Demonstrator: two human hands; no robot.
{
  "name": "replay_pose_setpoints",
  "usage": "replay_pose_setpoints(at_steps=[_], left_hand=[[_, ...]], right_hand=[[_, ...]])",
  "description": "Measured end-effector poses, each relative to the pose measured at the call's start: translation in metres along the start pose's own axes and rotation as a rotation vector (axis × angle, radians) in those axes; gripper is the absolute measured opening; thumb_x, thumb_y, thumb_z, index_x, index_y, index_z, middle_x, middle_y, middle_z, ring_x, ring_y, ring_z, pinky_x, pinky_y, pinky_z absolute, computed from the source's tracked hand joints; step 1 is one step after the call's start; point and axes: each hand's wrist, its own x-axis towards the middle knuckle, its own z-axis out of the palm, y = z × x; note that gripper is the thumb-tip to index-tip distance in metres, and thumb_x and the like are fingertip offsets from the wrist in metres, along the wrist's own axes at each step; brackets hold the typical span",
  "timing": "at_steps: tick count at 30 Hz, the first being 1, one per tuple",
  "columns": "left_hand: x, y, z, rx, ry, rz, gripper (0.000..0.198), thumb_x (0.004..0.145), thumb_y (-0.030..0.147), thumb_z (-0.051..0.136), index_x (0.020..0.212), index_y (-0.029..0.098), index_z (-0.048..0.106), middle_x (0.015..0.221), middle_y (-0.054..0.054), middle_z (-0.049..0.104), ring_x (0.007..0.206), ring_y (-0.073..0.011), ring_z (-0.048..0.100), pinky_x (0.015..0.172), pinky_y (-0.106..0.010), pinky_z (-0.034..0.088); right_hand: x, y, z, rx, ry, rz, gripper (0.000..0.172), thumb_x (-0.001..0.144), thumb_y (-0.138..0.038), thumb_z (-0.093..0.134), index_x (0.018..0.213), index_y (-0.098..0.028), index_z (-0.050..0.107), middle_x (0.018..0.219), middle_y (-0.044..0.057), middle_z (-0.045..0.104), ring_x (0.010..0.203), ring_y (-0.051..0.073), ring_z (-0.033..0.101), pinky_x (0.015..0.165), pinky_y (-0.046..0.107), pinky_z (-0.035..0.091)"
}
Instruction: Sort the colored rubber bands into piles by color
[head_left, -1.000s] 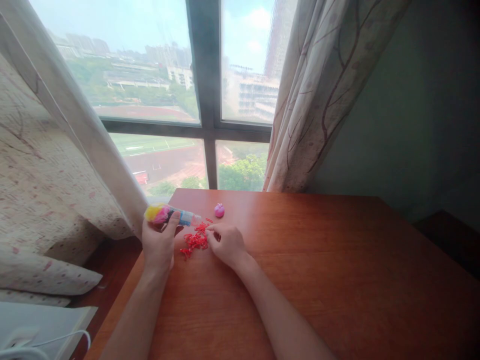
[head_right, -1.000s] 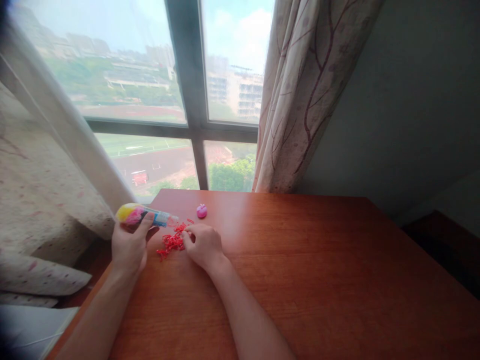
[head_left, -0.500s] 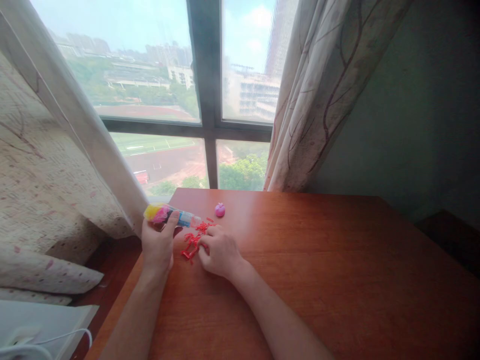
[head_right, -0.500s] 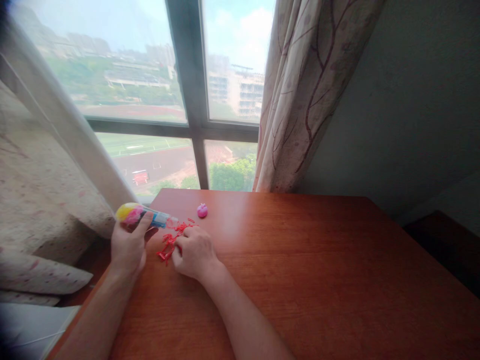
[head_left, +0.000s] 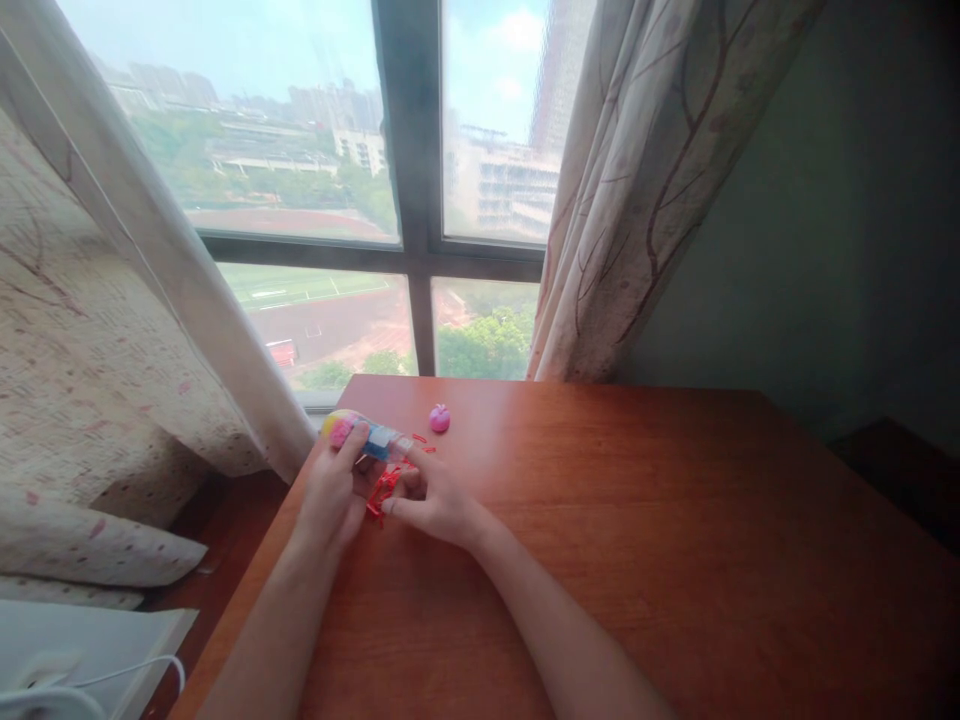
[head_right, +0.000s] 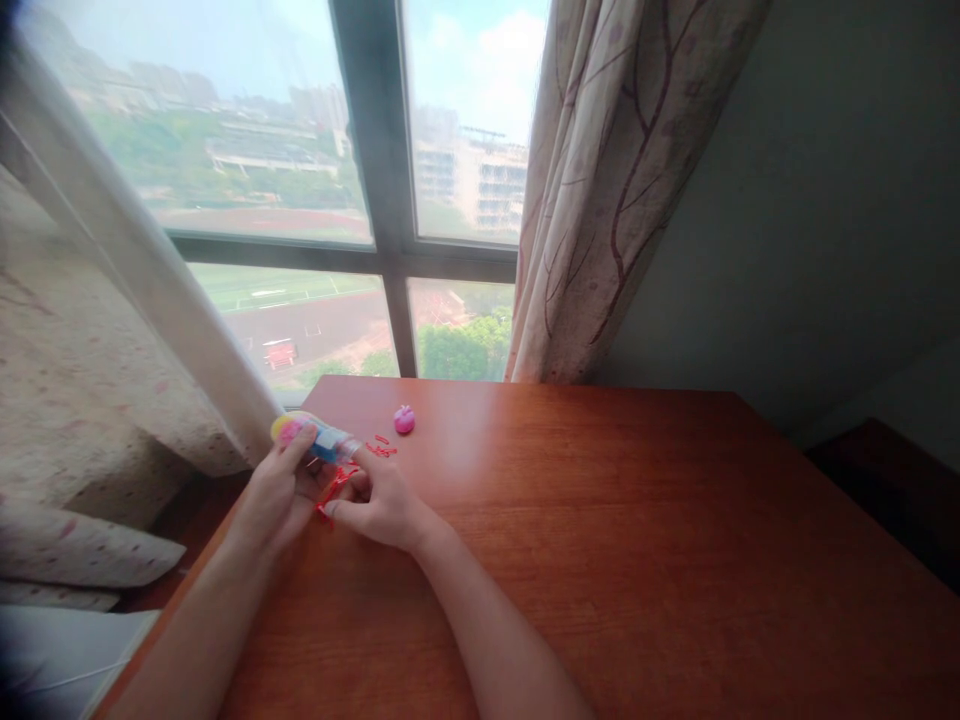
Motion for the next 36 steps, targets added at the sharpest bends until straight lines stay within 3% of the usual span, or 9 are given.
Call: replay_pose_setpoints(at_steps=[4,9,19,26,33,36], left_hand=[[-0.001,-0.005,0.0,-0.009,-0.112,-0.016,0.037,0.059,0.033,0.085,0.081,0.017,0.059,0.07,0.003,0.063,0.057,-0.0101,0.06,0.053,-0.02,0.053],[-0.001,-0.003,-0.001,0.005,-0.067,0.044,0.044,0.056,0.036,0.087,0.082,0.016,0.058,0.073,0.004,0.063,0.059,-0.0093,0.06,0.054,-0.019,0.05],[0.003,-0.005,-0.002,0.012,0.075,0.165,0.047,0.053,0.037,0.088,0.08,0.015,0.058,0.074,0.004,0.061,0.064,-0.0096,0.061,0.059,-0.02,0.052],[0.002,-0.009,0.0,0.036,0.082,0.181,0.048,0.053,0.038,0.088,0.084,0.016,0.059,0.078,0.003,0.063,0.065,-0.0097,0.061,0.063,-0.022,0.053],[0.005,-0.004,-0.005,0.054,0.056,0.161,0.046,0.054,0.039,0.087,0.081,0.016,0.058,0.073,0.004,0.061,0.062,-0.0098,0.06,0.06,-0.021,0.053],[0.004,-0.002,-0.005,0.065,0.042,0.155,0.046,0.053,0.038,0.087,0.081,0.015,0.059,0.074,0.004,0.063,0.063,-0.0099,0.061,0.061,-0.022,0.054]], right_hand=[[0.003,-0.003,-0.002,0.021,-0.038,0.08,0.054,0.08,-0.037,0.07,0.129,-0.023,0.053,0.058,-0.009,0.048,0.046,0.007,0.041,0.044,0.018,0.034],[0.006,-0.001,-0.001,-0.024,-0.003,0.11,0.043,0.089,-0.031,0.057,0.13,-0.022,0.05,0.052,-0.01,0.049,0.04,0.008,0.043,0.041,0.017,0.036],[0.01,0.011,0.011,0.097,0.178,0.069,0.051,0.088,-0.045,0.059,0.132,-0.02,0.058,0.053,-0.006,0.058,0.039,0.01,0.049,0.042,0.02,0.041],[0.011,0.013,0.015,-0.001,0.402,0.043,0.046,0.083,-0.04,0.065,0.124,-0.021,0.067,0.055,-0.005,0.06,0.045,0.011,0.053,0.046,0.022,0.043],[0.009,0.012,-0.001,0.098,0.106,0.036,0.057,0.084,-0.055,0.064,0.127,-0.018,0.063,0.059,-0.003,0.063,0.048,0.011,0.056,0.052,0.023,0.047],[0.009,0.015,-0.004,0.067,0.14,0.02,0.055,0.082,-0.056,0.064,0.121,-0.017,0.067,0.058,-0.004,0.063,0.048,0.011,0.056,0.052,0.023,0.047]])
